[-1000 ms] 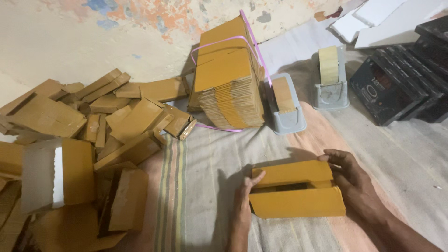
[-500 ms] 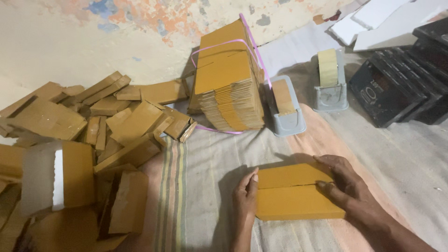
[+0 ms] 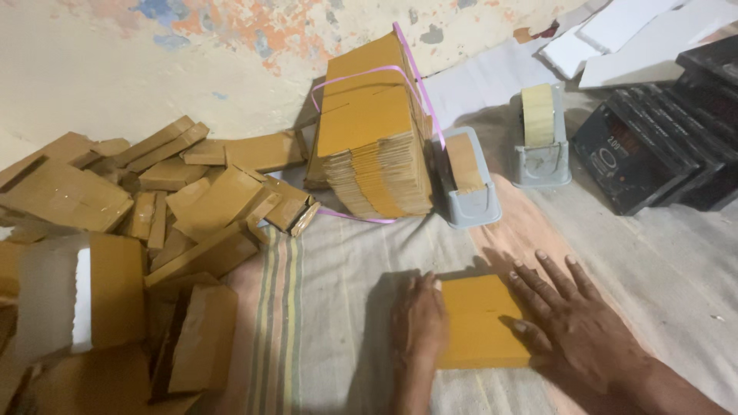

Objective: The person repeatedly folds flat cardboard sheets into small rectangular boxes by hand. They fold the side flaps, tuck the top and bottom flaps, and press the seams to secure the shape. The finished boxes are placed into a growing pile on the left.

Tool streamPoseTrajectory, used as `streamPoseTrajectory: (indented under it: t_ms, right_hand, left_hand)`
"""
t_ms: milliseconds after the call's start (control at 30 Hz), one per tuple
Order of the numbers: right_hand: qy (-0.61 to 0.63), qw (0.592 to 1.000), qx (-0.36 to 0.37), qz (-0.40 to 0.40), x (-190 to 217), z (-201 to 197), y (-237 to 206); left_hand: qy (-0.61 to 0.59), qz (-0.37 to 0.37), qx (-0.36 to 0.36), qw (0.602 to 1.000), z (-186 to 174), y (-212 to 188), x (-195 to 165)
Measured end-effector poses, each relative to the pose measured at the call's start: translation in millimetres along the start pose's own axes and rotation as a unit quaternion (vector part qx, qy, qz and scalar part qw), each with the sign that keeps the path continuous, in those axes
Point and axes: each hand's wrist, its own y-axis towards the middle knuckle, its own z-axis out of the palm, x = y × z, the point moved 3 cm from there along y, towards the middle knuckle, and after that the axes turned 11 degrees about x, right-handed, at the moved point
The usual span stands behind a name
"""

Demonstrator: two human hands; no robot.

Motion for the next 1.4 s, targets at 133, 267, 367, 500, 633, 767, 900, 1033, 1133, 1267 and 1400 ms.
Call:
streamPoseTrajectory:
  t_ms: [133,267,367,500,633,767,900,1033,1133,1267,1400]
  right_hand:
    - [-0.018,0.997,0.071,0.022,8.0,5.9,18.1]
    - [0.020,0.974,0.216,0.072,23.7,32.5,51.4]
    - [0.039,0.967,0.250,0.004,46.6,43.6,72.0]
    - [0.021,0.972,0.231,-0.024,64.2,45.3,86.5]
    - [0.044,0.984,0.169,-0.020,53.1,39.7,77.0]
    - [0.059,0.978,0.183,0.083,20.7,40.0,55.8]
    - [0.064,0.968,0.193,0.144,4.9,42.7,37.1]
    - [0.058,0.988,0.095,0.105,8.2,38.4,36.0]
    - [0.140,0.980,0.074,0.122,6.7,34.7,35.6]
    - [0.202,0.973,0.058,0.095,5.9,28.2,34.3]
    - [0.243,0.956,0.055,0.153,0.5,30.2,33.7]
  left_hand:
    - [0.003,-0.068,0.034,0.997,0.4,1.4,10.3]
    - [0.043,-0.013,-0.021,0.999,15.4,10.0,23.6]
    - [-0.070,-0.080,0.049,0.993,38.5,19.6,45.4]
    - [-0.117,0.003,-0.045,0.992,44.6,28.3,58.6]
    - [-0.133,-0.093,0.031,0.986,46.4,28.4,62.6]
    - [-0.083,-0.073,0.035,0.993,35.0,22.6,52.5]
    - [0.065,0.006,-0.018,0.998,27.3,20.4,38.8]
    - [-0.184,-0.041,0.093,0.978,33.3,16.3,41.7]
    - [-0.160,0.021,0.044,0.986,24.0,6.3,34.5]
    - [0.097,0.098,-0.055,0.989,14.8,-17.5,1.5]
    - [0.168,0.126,0.020,0.977,28.2,-31.9,-43.6]
